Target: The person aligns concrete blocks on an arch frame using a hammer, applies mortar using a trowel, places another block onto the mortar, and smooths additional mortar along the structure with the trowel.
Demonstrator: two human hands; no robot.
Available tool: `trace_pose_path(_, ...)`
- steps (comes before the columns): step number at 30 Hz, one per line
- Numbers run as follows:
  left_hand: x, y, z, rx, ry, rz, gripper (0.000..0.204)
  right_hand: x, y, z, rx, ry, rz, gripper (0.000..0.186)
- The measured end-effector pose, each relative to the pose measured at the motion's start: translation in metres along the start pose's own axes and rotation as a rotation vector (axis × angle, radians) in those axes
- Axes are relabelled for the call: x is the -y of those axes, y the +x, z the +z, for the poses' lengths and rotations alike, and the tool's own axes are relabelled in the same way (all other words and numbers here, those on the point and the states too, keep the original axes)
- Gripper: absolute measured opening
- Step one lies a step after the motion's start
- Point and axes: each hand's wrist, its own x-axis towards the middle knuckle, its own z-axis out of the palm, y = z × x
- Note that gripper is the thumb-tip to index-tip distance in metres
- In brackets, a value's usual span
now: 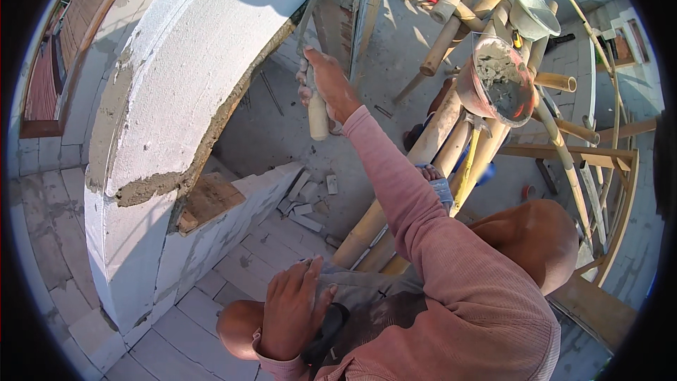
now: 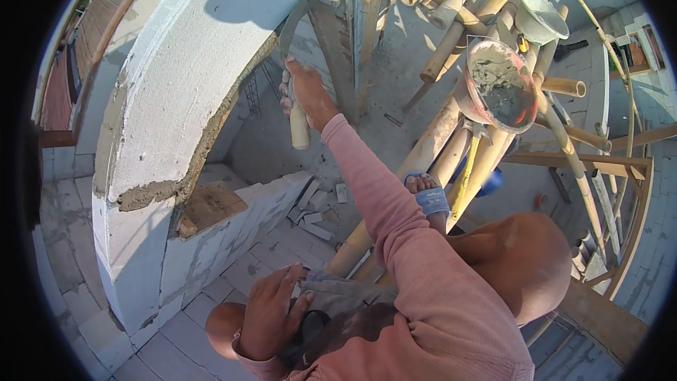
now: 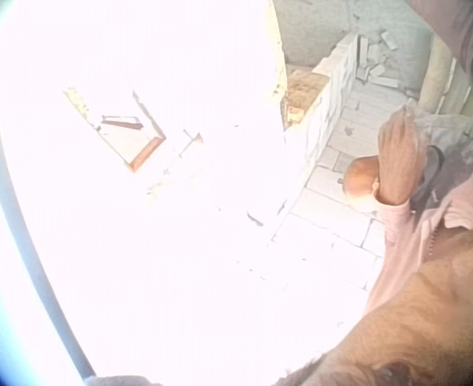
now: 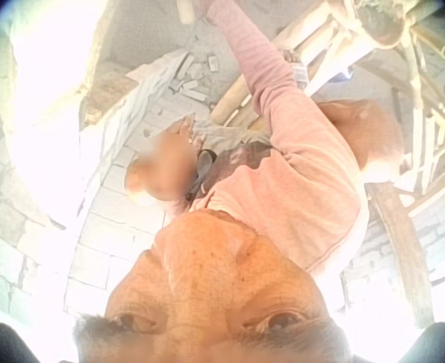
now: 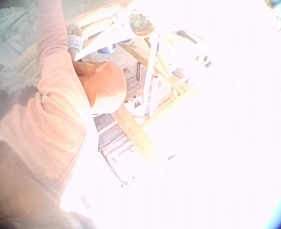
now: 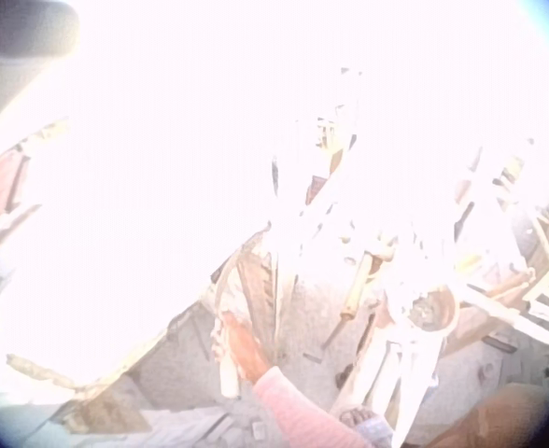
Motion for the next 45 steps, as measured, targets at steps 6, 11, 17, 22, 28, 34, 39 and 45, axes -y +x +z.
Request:
trace_pose_path(6, -0.002, -0.007, 0.000, 0.000, 0.004, -0.021, 0.050, -0.052, -0.024, 0.032, 0.045, -0.002, -0.023, 0.041)
trace_pose_path(11, -0.004, -0.011, -0.001, 0.002, 0.002, -0.055, 0.051, -0.081, -0.039, 0.069, 0.036, 0.100, 0.021, 0.042)
trace_pose_path(17, -0.006, -0.014, -0.001, 0.029, 0.007, -0.090, 0.050, -0.108, -0.053, 0.116, 0.105, 0.109, 0.024, 0.047)
trace_pose_path(22, -0.009, -0.017, 0.000, 0.033, -0.008, -0.113, 0.050, -0.120, -0.068, 0.141, 0.142, 0.233, 0.081, 0.050)
trace_pose_path(28, -0.009, -0.015, 0.001, -0.016, 0.006, -0.109, 0.050, -0.130, -0.119, 0.126, 0.216, 0.231, 0.070, 0.050)
trace_pose_path(34, -0.014, -0.018, 0.000, -0.019, -0.005, -0.092, 0.050, -0.110, -0.055, 0.078, 0.110, 0.320, -0.031, 0.046)
trace_pose_path(39, -0.014, -0.019, 0.002, -0.023, -0.003, -0.138, 0.050, -0.159, -0.041, 0.119, 0.160, 0.332, 0.028, 0.045)
trace_pose_path(45, -0.017, -0.025, 0.001, -0.051, 0.008, -0.181, 0.050, -0.189, -0.078, 0.176, 0.185, 0.359, 0.066, 0.048)
